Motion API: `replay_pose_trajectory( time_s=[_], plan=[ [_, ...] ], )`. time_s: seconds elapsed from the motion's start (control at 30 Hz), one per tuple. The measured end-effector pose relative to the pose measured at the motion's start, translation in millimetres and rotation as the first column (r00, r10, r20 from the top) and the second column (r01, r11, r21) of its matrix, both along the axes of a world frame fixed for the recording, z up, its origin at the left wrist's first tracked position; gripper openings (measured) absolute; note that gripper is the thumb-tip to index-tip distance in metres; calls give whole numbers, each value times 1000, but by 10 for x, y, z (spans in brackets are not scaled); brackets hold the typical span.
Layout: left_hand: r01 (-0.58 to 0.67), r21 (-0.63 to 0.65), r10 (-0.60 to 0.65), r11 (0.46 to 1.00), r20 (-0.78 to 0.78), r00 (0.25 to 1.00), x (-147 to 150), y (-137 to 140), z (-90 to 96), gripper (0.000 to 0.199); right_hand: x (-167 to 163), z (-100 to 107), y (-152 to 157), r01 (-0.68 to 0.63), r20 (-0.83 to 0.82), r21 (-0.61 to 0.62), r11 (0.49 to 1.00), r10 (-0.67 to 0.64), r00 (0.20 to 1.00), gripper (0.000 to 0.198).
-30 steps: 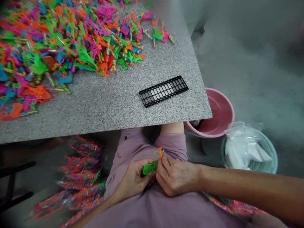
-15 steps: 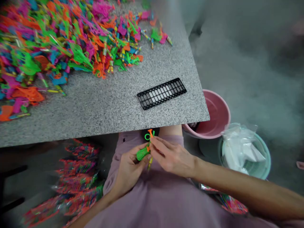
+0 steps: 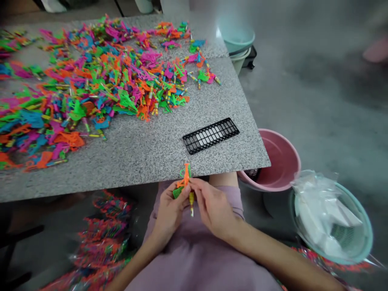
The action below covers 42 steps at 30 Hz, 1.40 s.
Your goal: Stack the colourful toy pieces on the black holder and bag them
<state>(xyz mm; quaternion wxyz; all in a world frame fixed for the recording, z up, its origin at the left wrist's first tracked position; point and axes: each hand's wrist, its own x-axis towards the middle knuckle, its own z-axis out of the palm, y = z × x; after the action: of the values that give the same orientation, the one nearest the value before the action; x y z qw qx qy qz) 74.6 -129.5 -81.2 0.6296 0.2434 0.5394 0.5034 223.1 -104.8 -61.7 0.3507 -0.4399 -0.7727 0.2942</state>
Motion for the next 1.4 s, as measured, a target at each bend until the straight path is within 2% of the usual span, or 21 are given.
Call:
replay_pose_trajectory(
  time_s=[0.07,0.1,0.13,0.2,0.27,0.4,0.53,0.6,0.67,0.73,0.77,0.83,0.9,1.0,1.07,1.17,1.27,1.33,1.4],
  plan=[
    [-16,-10,16,1000,-16,1000,-7,42,-22,30,35,-21,-5,127,-98,-132,983,-141,985,30],
    [-23,-9,23,1000,-24,999,-11,66,-20,30,40,-46,-7,150,-138,-214,965,-181,974,29],
    [-27,-3,27,1000,-36,999,-14,89,-11,30,37,-77,-7,128,-184,-306,943,-191,964,29],
    [-19,16,20,1000,-63,998,-22,130,19,28,10,-141,-5,3,-276,-486,874,-157,948,29],
    [21,32,-18,999,-89,996,-40,156,51,27,-20,-181,4,-73,-305,-599,797,-143,941,23],
    [176,54,-168,983,-132,977,-121,196,93,24,-24,-163,33,-63,-234,-698,714,-144,961,16],
    [340,112,-306,934,-242,921,-224,317,118,20,8,-112,90,-142,-280,-737,661,-107,954,14],
    [397,159,-329,904,-334,883,-263,407,109,21,33,-85,180,-207,-325,-716,666,-57,944,14],
    [398,211,-271,893,-453,850,-274,477,68,32,68,-62,345,-212,-317,-689,693,-25,948,16],
    [352,262,-142,899,-584,799,-236,494,-12,51,92,-55,578,-99,-216,-649,754,-58,975,18],
    [338,284,-81,897,-646,759,-193,482,-64,53,90,-63,709,-20,-148,-607,794,-89,985,19],
    [376,315,-16,872,-748,663,-63,439,-181,37,50,-106,966,101,-37,-477,873,-135,990,20],
    [482,324,-5,814,-826,564,94,406,-301,26,-29,-173,1175,121,37,-358,926,-115,993,20],
    [589,299,33,751,-907,419,276,435,-467,44,-141,-264,1345,95,180,-275,957,-46,983,18],
    [603,265,66,753,-941,332,330,492,-568,57,-172,-295,1377,94,296,-223,970,-24,955,18],
    [606,218,90,765,-968,236,352,566,-701,66,-183,-302,1367,81,453,-115,990,-20,891,22],
    [614,210,102,761,-973,206,348,584,-759,66,-227,-303,1348,46,507,-6,999,-36,861,19],
    [611,238,123,755,-967,224,309,561,-725,61,-273,-319,1339,17,491,20,1000,-25,871,22],
    [599,289,159,747,-952,262,215,523,-638,49,-299,-345,1325,12,469,13,1000,-16,883,21]
  ],
)
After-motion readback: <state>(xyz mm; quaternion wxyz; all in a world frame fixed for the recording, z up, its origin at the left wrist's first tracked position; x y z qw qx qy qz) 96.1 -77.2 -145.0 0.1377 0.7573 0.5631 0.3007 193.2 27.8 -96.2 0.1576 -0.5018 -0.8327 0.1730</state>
